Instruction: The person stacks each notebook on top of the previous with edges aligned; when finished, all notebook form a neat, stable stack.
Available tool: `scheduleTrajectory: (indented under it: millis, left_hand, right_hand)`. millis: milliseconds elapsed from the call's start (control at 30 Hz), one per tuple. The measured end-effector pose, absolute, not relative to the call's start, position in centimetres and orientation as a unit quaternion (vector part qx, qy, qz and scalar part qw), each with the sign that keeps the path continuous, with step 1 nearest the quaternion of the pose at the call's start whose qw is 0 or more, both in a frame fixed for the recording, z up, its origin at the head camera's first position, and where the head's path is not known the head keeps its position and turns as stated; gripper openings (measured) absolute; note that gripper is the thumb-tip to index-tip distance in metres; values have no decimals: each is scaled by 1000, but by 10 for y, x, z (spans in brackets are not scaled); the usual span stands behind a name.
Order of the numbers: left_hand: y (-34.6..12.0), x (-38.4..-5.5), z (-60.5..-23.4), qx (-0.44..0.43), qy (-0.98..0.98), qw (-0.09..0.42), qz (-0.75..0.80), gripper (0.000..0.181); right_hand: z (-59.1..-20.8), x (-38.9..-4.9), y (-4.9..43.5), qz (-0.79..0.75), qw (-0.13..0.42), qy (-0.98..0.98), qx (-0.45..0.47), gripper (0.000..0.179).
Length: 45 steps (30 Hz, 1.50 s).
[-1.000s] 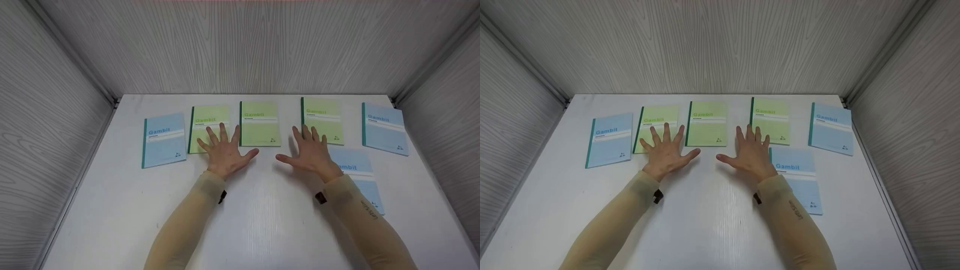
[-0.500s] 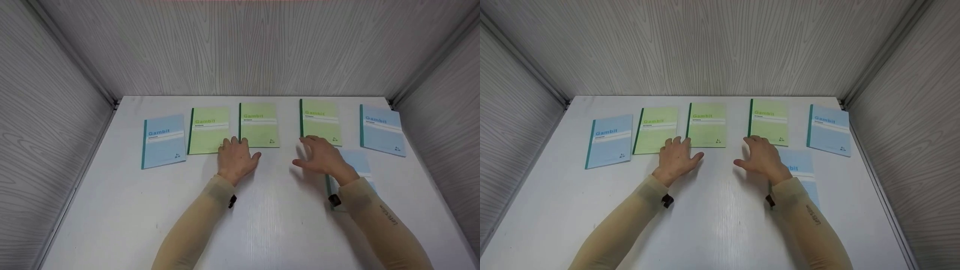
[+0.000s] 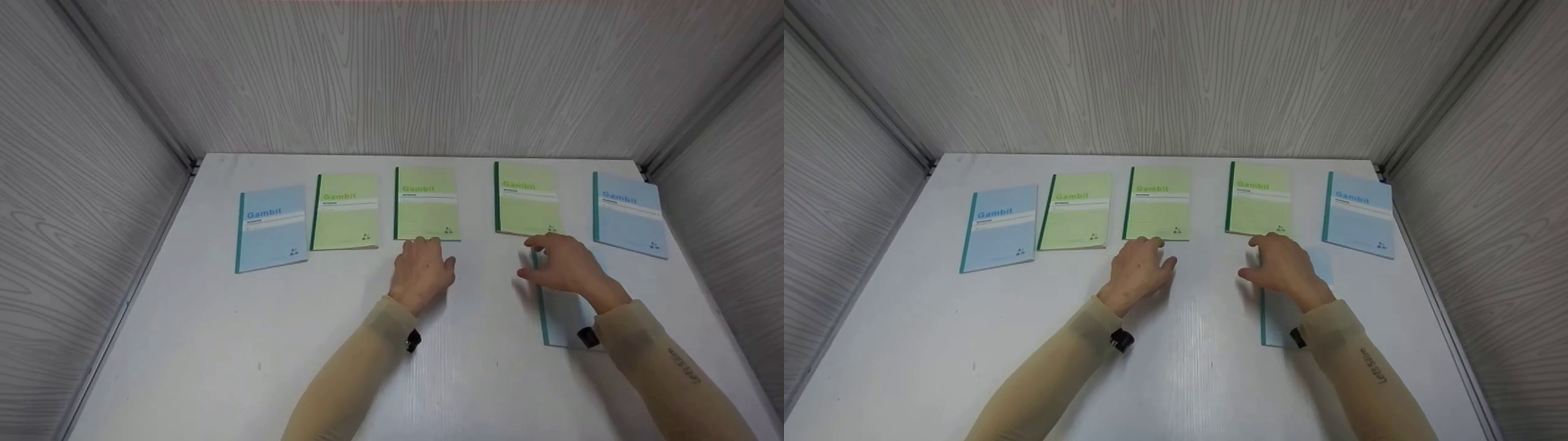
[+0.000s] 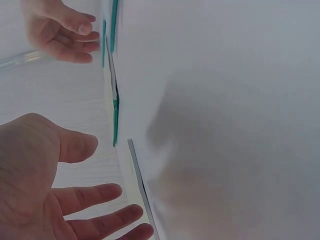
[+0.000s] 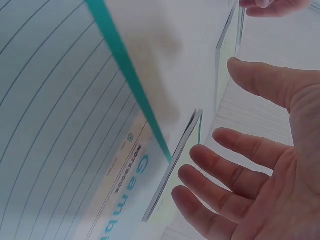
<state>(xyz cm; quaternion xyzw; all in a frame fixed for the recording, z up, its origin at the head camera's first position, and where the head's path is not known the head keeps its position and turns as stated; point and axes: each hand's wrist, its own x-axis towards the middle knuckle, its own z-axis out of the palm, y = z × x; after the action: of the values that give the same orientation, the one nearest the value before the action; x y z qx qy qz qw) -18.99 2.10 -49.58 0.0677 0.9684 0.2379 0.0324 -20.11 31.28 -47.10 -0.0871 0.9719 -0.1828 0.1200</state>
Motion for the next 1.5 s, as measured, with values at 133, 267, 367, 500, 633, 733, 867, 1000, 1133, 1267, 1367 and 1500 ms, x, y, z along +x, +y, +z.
scheduleTrajectory:
  millis: [133, 267, 367, 500, 633, 733, 867, 1000, 1133, 1267, 1367, 1500]
  left_hand:
    - [39, -186, -496, 80, 958, 47, 272, 38]
    - [59, -180, -495, 92, 948, 60, 299, 33]
    - [76, -173, -492, 94, 938, 80, 323, 35]
    - [102, -164, -489, 85, 926, 112, 350, 38]
    - [126, -154, -487, 77, 921, 136, 357, 40]
    - [140, -149, -486, 75, 917, 147, 364, 40]
    - [153, -142, -484, 94, 910, 167, 367, 42]
    - [159, -135, -480, 103, 893, 211, 383, 46]
    - [163, -133, -479, 87, 868, 241, 424, 47]
    - [165, -134, -481, 60, 845, 245, 470, 47]
    - [166, -134, -483, 19, 814, 251, 523, 46]
    - [166, -136, -488, -31, 765, 252, 592, 45]
  right_hand:
    - [-469, -198, 335, -181, 126, 972, -82, 73]
    - [-465, -196, 358, -175, 141, 972, -70, 75]
    - [-464, -194, 374, -169, 151, 972, -57, 74]
    - [-465, -189, 394, -164, 158, 973, -36, 75]
    - [-468, -180, 411, -164, 171, 972, -7, 79]
    - [-469, -174, 418, -168, 185, 968, 11, 81]
    - [-473, -168, 421, -192, 199, 960, 35, 80]
    - [-478, -164, 420, -226, 205, 951, 50, 81]
    - [-481, -162, 417, -237, 204, 949, 52, 83]
    - [-480, -161, 416, -241, 199, 948, 57, 84]
    - [-482, -160, 416, -245, 199, 947, 58, 86]
    - [-483, -160, 418, -245, 201, 947, 58, 87]
